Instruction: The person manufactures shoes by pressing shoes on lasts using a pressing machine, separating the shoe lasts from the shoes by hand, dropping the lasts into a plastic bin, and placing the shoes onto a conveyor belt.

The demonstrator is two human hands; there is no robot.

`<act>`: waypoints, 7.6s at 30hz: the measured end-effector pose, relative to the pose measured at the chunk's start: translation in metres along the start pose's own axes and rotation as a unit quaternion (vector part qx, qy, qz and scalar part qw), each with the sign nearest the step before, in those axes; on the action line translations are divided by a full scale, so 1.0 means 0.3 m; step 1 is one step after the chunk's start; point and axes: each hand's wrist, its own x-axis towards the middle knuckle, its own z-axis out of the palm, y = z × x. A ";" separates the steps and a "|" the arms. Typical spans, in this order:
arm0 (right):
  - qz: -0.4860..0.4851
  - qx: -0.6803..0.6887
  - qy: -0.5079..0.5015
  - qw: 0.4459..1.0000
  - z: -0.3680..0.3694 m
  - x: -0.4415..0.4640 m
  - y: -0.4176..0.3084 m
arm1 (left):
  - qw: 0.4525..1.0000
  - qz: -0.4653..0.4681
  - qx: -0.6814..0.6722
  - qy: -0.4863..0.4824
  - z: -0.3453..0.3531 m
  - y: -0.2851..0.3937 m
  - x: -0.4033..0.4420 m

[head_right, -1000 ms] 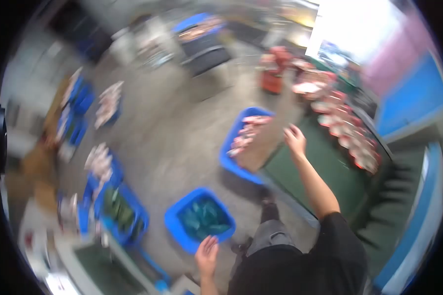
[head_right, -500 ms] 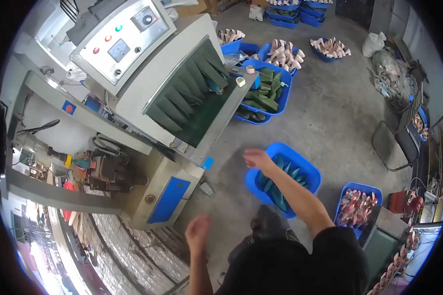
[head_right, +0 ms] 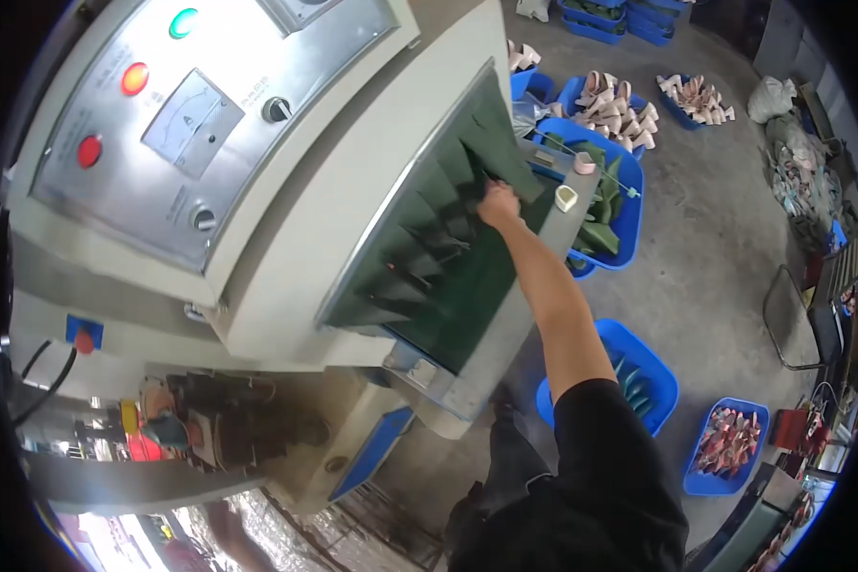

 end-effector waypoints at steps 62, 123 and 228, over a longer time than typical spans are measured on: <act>-0.421 0.392 -0.562 0.595 -0.930 -1.899 -2.067 | 0.927 0.195 -0.320 -0.008 -0.431 -0.038 0.210; -0.201 -0.063 0.128 0.969 -2.079 -2.182 0.419 | 0.204 0.509 -0.184 -0.816 0.934 1.216 -1.545; 0.439 0.591 0.169 0.655 -1.501 -2.457 0.831 | 0.340 -0.431 -0.045 -0.835 1.093 0.426 -2.455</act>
